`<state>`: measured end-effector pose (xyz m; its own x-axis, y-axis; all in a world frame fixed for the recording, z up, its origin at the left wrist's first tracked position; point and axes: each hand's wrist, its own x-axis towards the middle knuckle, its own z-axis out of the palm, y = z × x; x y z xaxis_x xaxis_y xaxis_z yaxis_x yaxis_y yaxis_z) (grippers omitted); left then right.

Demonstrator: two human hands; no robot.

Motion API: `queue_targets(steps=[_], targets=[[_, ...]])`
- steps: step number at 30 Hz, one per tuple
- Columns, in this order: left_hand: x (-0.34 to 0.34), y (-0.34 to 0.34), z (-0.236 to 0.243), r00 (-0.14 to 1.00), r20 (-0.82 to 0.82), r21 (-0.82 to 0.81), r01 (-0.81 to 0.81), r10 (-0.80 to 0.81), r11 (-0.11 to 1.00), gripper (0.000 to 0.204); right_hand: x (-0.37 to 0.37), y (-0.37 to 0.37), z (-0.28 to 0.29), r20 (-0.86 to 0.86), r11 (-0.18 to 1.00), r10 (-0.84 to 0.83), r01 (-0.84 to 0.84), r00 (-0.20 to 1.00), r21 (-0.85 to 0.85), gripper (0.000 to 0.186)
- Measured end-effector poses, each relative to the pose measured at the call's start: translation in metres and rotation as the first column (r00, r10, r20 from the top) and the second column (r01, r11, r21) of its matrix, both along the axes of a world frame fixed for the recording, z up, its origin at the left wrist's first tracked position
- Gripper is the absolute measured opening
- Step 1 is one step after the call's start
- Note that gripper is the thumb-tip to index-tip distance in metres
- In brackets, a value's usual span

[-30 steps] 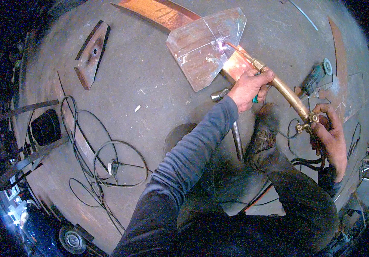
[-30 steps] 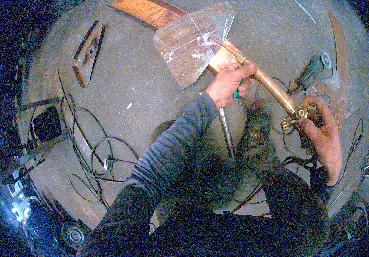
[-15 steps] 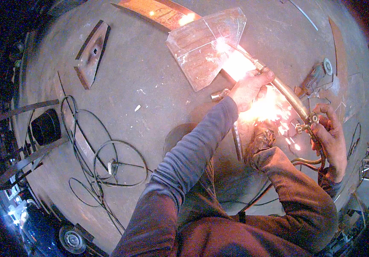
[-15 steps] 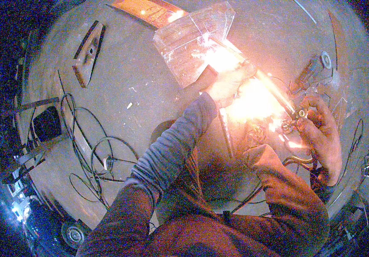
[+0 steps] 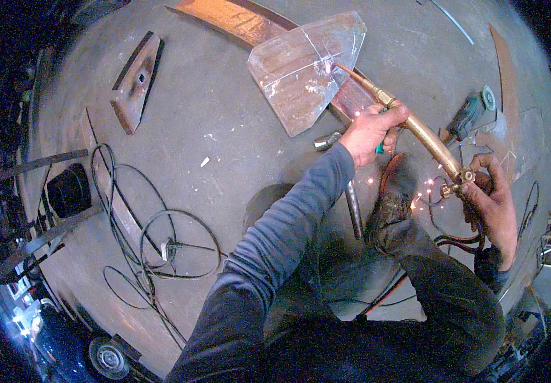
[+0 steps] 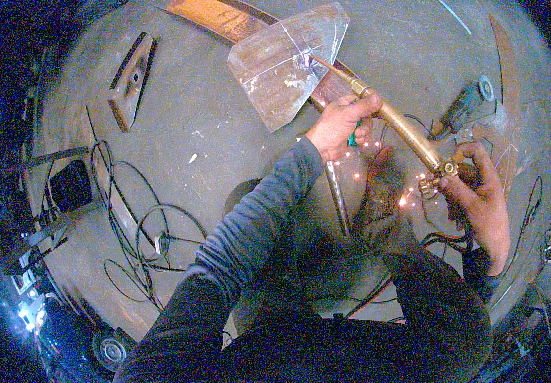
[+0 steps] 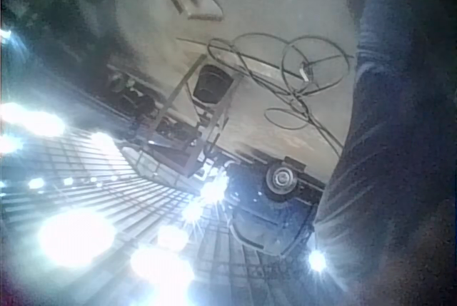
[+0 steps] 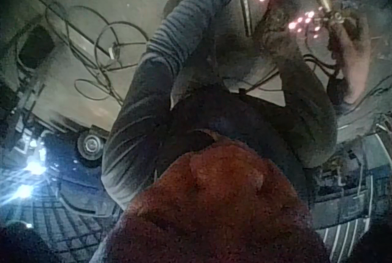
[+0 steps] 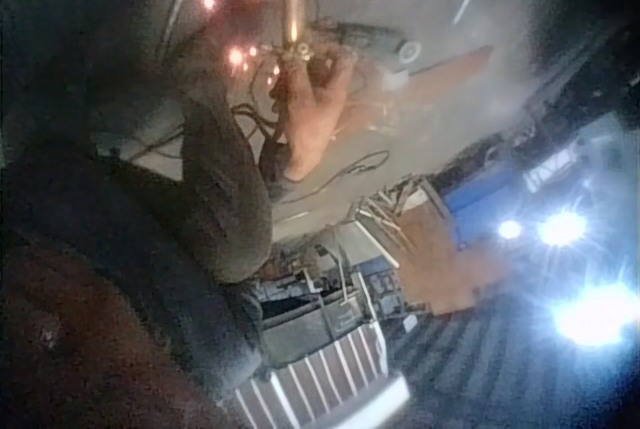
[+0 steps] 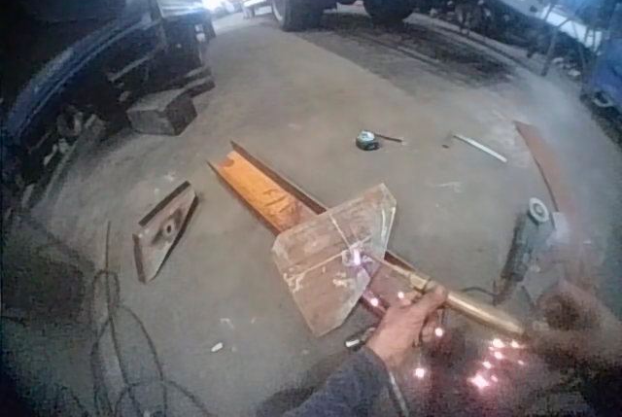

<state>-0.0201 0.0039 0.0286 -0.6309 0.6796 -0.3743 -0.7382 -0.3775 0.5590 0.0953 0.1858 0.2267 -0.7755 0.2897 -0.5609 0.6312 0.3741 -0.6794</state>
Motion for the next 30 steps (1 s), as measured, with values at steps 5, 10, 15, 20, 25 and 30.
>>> queue_targets(steps=[5, 10, 15, 20, 25, 30], targets=[[0.001, 0.002, 0.002, 0.999, 0.024, 0.01, -0.03, 0.03, 0.999, 0.025, 0.0, 0.002, -0.003, -0.005, 1.0, 0.01, -0.01, 1.0, -0.002, 0.032], [0.001, 0.0, 0.002, 1.0, 0.009, 0.005, -0.017, 0.017, 1.0, 0.024, 0.001, -0.002, -0.003, -0.004, 0.999, -0.037, 0.037, 0.999, -0.01, 0.029], [-0.002, 0.0, -0.002, 0.999, -0.04, 0.036, 0.022, -0.02, 0.999, 0.023, 0.001, 0.0, -0.003, 0.023, 1.0, -0.024, 0.025, 0.999, -0.011, 0.032], [-0.003, 0.001, 0.022, 0.987, -0.139, -0.022, -0.082, 0.078, 0.996, 0.024, 0.007, 0.001, 0.001, -0.013, 0.995, 0.008, -0.01, 1.0, -0.095, 0.053], [-0.006, -0.002, 0.036, 0.95, -0.286, -0.09, -0.159, 0.127, 0.983, 0.023, 0.005, -0.006, -0.01, 0.07, 0.98, 0.035, -0.021, 0.997, -0.196, 0.064], [-0.007, -0.005, 0.036, 0.942, -0.327, -0.106, -0.117, 0.077, 0.987, 0.03, 0.007, -0.002, -0.016, -0.026, 0.987, -0.011, 0.007, 1.0, -0.158, 0.059]])
